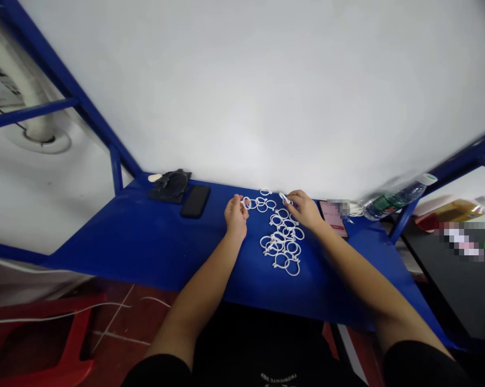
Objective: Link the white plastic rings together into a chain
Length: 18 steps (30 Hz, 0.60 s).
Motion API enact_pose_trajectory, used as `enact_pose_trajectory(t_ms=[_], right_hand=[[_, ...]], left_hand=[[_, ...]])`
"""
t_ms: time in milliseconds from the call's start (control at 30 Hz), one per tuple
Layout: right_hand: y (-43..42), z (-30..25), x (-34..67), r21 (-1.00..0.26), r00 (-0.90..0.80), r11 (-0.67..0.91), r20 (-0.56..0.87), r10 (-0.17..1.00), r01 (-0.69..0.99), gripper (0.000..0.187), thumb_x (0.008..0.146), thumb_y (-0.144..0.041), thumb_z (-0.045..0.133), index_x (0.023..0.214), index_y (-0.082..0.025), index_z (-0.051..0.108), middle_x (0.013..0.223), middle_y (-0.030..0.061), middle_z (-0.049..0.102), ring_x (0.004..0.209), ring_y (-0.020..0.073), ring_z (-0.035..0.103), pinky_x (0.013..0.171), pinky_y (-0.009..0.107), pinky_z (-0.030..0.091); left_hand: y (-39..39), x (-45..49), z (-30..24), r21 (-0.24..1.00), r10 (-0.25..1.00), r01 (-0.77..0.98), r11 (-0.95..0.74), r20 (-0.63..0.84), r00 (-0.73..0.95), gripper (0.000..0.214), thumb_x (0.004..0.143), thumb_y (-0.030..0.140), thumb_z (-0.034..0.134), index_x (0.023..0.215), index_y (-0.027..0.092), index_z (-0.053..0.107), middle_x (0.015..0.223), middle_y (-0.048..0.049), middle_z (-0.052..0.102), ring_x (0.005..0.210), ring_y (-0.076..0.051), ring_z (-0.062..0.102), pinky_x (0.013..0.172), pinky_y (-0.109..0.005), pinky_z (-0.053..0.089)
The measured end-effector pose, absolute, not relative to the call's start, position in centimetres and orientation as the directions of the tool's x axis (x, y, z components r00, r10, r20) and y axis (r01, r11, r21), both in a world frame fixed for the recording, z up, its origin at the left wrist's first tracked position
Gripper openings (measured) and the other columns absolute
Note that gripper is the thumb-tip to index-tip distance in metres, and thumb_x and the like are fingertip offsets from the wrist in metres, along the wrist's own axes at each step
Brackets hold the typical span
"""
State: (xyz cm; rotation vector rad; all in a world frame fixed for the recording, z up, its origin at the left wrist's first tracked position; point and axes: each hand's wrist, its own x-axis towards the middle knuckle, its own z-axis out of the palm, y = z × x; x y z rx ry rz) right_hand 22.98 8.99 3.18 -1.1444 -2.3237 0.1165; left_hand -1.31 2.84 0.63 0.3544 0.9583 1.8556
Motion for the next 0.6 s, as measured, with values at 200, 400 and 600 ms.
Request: enact_pose_trajectory(t_ms=[200, 400, 600], right_hand=[[2.7, 2.2, 25.7, -0.733, -0.148, 0.446, 0.436, 0.888, 0.513, 0.028, 0.092, -0.035, 0.065, 0.115, -0.022, 0.075, 0.079, 0.0012, 0.068, 0.062, 0.0151, 0.057, 0.061, 0.03, 0.047], [1.7, 1.6, 25.4, -0.978, 0.078, 0.085, 0.072, 0.994, -0.189, 0.027, 0.079, -0.039, 0.079, 0.097, -0.023, 0.068, 0.067, -0.0057, 0.058, 0.045, 0.0068, 0.036, 0.042, 0.022, 0.026], [0.1, 2.8, 24.9, -0.804, -0.153, -0.098, -0.009, 0.988, -0.587, 0.021, 0.084, -0.026, 0.077, 0.098, -0.029, 0.061, 0.097, -0.0054, 0.074, 0.043, 0.0045, 0.031, 0.039, 0.02, 0.028]], left_hand=[[1.7, -0.3, 1.2, 0.802, 0.871, -0.527, -0.282, -0.018, -0.492, 0.05, 0.072, 0.047, 0.091, 0.108, 0.019, 0.069, 0.092, -0.0039, 0.077, 0.044, -0.001, 0.044, 0.042, -0.018, 0.032], [0.9, 1.1, 0.3, 0.929, 0.889, -0.184, -0.32, 0.228, -0.397, 0.037, 0.085, 0.05, 0.079, 0.102, 0.017, 0.078, 0.079, -0.0044, 0.077, 0.042, -0.004, 0.046, 0.04, -0.02, 0.036], [1.0, 1.4, -1.5, 0.929, 0.886, 0.069, -0.365, 0.369, -0.282, 0.039, 0.095, 0.048, 0.069, 0.12, 0.02, 0.078, 0.1, -0.0087, 0.081, 0.047, -0.006, 0.051, 0.049, -0.023, 0.047]])
